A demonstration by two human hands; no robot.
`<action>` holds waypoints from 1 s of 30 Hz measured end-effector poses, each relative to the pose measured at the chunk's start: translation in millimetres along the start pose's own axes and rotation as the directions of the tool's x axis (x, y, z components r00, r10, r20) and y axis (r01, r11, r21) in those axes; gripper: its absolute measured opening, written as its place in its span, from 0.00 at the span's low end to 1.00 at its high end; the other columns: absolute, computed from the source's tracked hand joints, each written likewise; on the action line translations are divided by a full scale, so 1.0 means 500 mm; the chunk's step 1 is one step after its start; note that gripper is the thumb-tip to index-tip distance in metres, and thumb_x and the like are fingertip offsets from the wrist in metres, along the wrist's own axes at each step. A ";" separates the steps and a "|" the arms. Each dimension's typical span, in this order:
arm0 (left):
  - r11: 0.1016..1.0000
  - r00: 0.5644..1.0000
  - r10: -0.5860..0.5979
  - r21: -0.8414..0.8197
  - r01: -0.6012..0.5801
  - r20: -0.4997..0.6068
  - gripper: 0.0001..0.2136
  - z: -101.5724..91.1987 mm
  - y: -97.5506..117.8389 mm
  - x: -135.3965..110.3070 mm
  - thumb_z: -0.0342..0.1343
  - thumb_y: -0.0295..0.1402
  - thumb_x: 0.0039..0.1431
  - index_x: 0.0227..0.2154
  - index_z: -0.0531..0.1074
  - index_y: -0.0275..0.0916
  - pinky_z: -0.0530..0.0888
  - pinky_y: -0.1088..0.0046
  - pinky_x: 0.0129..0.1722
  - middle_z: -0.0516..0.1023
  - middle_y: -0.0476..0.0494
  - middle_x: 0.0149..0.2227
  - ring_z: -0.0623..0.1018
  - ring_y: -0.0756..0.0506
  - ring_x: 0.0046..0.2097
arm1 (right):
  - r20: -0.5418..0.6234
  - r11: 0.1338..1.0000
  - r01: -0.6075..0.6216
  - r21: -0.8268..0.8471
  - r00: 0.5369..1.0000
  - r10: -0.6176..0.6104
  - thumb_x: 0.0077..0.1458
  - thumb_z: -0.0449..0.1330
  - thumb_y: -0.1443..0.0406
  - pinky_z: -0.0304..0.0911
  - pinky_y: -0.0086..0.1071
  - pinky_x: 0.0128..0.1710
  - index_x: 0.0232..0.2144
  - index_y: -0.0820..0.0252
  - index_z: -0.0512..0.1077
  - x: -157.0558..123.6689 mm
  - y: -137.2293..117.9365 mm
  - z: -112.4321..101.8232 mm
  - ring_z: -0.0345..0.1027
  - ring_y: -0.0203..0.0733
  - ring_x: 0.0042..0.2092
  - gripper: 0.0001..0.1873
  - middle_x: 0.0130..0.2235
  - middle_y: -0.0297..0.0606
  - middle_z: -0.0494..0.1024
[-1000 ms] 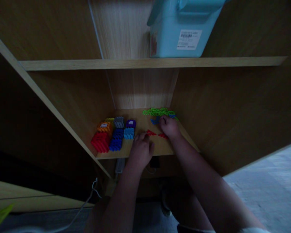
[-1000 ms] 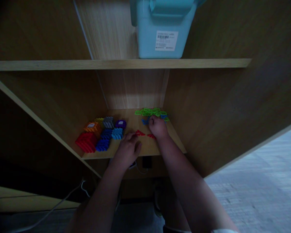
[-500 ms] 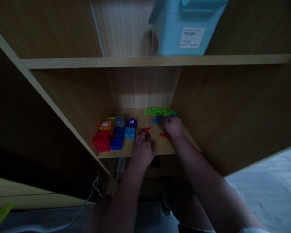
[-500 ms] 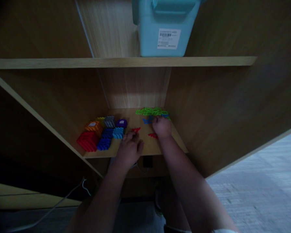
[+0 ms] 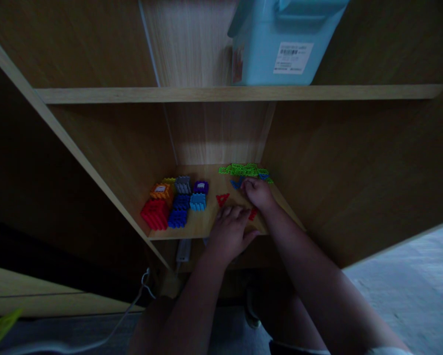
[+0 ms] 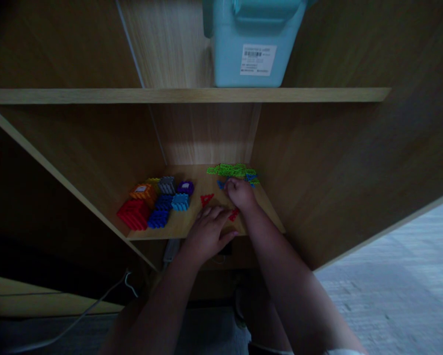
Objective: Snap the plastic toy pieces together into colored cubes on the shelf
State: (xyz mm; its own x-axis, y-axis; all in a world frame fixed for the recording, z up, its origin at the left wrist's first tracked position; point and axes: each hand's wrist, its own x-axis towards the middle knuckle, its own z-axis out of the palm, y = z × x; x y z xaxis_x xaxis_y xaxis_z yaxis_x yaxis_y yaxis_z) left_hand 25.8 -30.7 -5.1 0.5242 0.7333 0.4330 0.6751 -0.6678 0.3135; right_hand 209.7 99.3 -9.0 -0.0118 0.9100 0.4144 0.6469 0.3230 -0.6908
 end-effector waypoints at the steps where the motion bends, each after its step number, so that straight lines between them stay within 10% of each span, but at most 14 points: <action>1: 1.000 1.000 0.016 -0.011 -0.015 0.010 0.24 -0.004 -0.001 0.001 0.67 0.47 0.65 0.60 0.75 0.42 0.73 0.51 0.61 0.78 0.37 0.55 0.75 0.34 0.58 | -0.006 1.000 0.003 0.013 1.000 -0.003 0.63 0.50 0.62 0.63 0.31 0.34 0.30 0.55 0.76 0.000 -0.001 -0.002 0.73 0.41 0.30 0.16 0.27 0.35 0.79; 7: 0.980 0.983 0.179 -0.096 -0.175 0.029 0.04 -0.025 -0.016 0.001 0.64 0.36 0.69 0.43 0.82 0.44 0.74 0.58 0.56 0.82 0.44 0.42 0.78 0.40 0.49 | 0.008 0.993 0.001 0.118 1.000 -0.002 0.60 0.54 0.61 0.63 0.32 0.36 0.27 0.55 0.75 0.001 -0.005 -0.007 0.72 0.42 0.33 0.14 0.27 0.35 0.78; 13: 0.978 0.954 0.114 -0.136 -0.156 -0.276 0.11 -0.036 -0.042 -0.002 0.64 0.25 0.67 0.45 0.85 0.49 0.74 0.57 0.56 0.80 0.44 0.52 0.76 0.40 0.54 | 0.215 0.938 -0.111 0.328 0.976 0.040 0.63 0.53 0.54 0.66 0.30 0.27 0.34 0.57 0.76 -0.006 -0.016 0.002 0.70 0.38 0.25 0.17 0.28 0.36 0.81; 19: 0.953 0.932 0.003 -0.282 -0.113 -0.364 0.15 -0.036 -0.065 -0.002 0.65 0.21 0.63 0.41 0.87 0.53 0.75 0.60 0.56 0.72 0.44 0.50 0.75 0.42 0.54 | 0.664 0.705 -0.388 0.594 0.731 -0.157 0.60 0.67 0.46 0.62 0.24 0.21 0.41 0.60 0.79 -0.031 -0.046 -0.018 0.68 0.32 0.23 0.23 0.28 0.33 0.80; 30: 0.925 0.971 -0.031 -0.376 -0.062 -0.239 0.14 -0.046 -0.069 -0.003 0.61 0.24 0.67 0.39 0.87 0.51 0.76 0.64 0.54 0.71 0.44 0.46 0.75 0.44 0.51 | 0.820 0.725 -0.454 0.518 0.504 -0.271 0.58 0.72 0.50 0.50 0.21 0.17 0.39 0.60 0.75 -0.039 -0.053 -0.042 0.55 0.27 0.19 0.21 0.21 0.22 0.70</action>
State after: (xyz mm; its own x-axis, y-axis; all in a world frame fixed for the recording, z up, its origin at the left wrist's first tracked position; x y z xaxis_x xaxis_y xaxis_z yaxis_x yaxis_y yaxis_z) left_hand -10.1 -11.4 2.7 0.3638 0.7022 0.6121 0.3966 -0.7113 0.5803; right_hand 208.7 67.5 13.6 -0.8064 0.5844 -0.0904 0.0794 -0.0444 -0.9959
